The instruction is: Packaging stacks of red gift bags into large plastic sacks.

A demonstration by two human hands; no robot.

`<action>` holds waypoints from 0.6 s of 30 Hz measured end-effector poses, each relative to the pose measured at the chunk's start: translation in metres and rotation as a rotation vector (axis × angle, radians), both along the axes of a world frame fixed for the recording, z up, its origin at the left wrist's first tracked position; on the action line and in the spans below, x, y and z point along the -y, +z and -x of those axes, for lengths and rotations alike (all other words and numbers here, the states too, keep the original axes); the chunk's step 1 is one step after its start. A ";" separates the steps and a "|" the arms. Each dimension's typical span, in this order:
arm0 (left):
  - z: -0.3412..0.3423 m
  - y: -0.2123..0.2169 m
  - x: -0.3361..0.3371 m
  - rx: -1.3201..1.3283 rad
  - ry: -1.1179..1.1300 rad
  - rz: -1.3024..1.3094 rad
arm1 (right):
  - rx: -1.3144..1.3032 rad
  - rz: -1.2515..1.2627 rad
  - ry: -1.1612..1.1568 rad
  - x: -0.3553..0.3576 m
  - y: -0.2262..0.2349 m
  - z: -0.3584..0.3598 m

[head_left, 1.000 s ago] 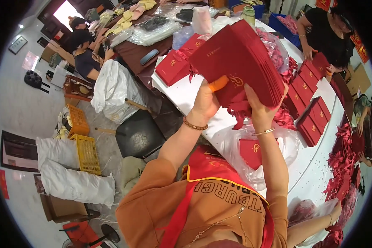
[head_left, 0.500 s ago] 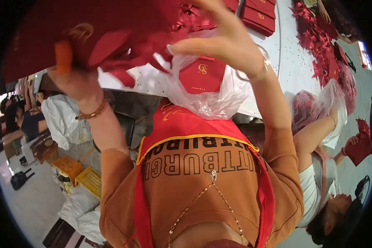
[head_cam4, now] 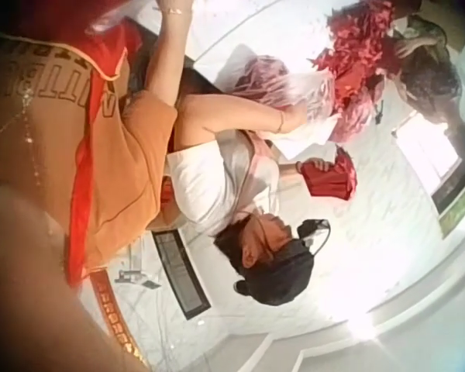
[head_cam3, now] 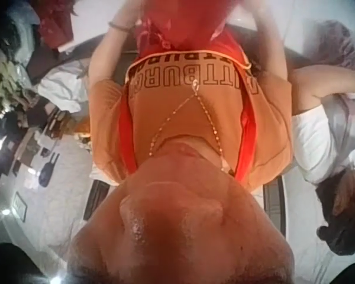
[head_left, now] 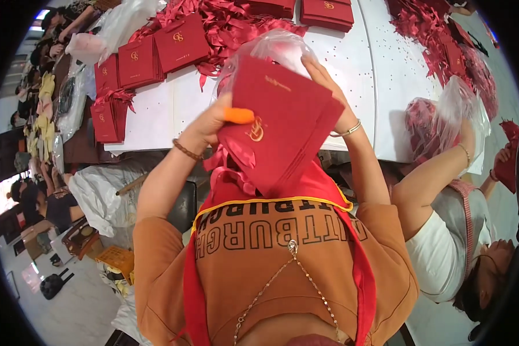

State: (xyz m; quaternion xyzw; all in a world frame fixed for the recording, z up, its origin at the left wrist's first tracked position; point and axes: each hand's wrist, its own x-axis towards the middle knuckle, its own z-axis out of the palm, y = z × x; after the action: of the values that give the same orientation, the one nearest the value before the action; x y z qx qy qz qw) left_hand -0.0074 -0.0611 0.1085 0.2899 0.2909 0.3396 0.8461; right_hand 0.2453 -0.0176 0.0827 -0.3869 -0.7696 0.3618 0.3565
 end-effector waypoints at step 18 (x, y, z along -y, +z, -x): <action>0.037 -0.057 0.005 -0.098 0.242 0.290 | 0.073 0.021 0.175 0.002 0.006 -0.003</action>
State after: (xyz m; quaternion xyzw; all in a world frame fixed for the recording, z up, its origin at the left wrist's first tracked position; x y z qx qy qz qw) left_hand -0.0444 -0.0658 0.0515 0.1441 0.4104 0.3788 0.8169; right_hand 0.2487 -0.0195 0.0886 -0.3347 -0.8091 0.3855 0.2912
